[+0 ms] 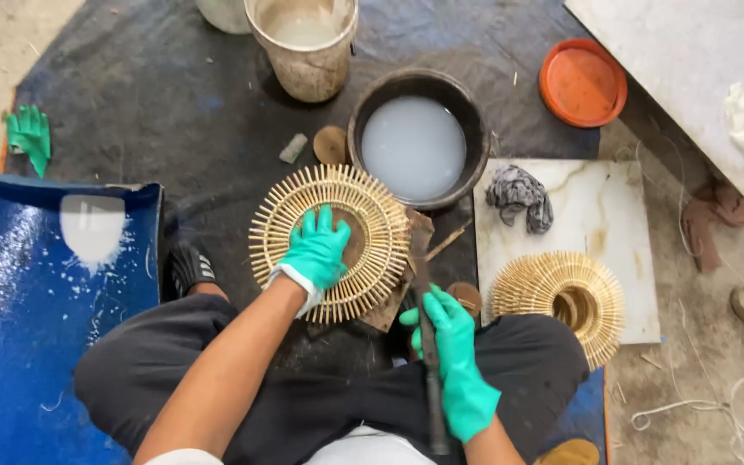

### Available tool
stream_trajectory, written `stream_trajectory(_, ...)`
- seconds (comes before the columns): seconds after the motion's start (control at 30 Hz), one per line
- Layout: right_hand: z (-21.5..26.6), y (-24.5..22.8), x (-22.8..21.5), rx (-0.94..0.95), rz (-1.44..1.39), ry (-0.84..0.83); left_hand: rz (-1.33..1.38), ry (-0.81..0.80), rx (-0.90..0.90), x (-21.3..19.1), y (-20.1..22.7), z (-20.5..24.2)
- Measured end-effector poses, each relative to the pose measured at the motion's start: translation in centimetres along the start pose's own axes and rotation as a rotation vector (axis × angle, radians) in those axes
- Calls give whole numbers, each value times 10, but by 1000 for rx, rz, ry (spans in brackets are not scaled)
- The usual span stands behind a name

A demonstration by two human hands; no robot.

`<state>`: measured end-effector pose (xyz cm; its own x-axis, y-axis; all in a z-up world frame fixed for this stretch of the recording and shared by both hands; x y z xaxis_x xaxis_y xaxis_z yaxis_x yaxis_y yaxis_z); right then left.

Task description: The recorder is assembling a bamboo lamp or furniture piece, using a chisel and hammer to secure bamboo slats into a circular frame.

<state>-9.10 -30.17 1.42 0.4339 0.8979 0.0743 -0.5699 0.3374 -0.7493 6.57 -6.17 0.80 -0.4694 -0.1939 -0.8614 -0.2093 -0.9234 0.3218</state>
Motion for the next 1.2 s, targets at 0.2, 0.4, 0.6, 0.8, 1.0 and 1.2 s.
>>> stream_trajectory(0.2,10,-8,-2,37,86,-25,-11,-42,-30,-6,5,3)
stream_trajectory(0.4,30,-7,0,175,137,-63,-40,-1,-77,-5,11,9)
stream_trajectory(0.6,14,-7,0,121,69,-95,-76,-6,-12,-11,11,9)
stream_trajectory(0.8,15,-15,7,119,47,-93,-114,88,190,35,-15,-5)
stream_trajectory(1.0,4,-1,-5,127,54,-93,3,51,-122,23,12,10)
stream_trajectory(1.2,5,-8,-12,45,4,-49,-135,8,-23,28,5,9)
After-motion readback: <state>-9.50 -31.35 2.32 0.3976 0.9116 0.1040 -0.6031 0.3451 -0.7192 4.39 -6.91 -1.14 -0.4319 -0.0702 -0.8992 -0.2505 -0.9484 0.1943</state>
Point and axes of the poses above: each hand's wrist, its own z-axis away from the middle knuckle, its own x-axis out of the palm, y = z × x, the point moved 2 cm from there along -z, towards the middle knuckle, and after that the axes turned 8 degrees about y, right-handed, at the moved point
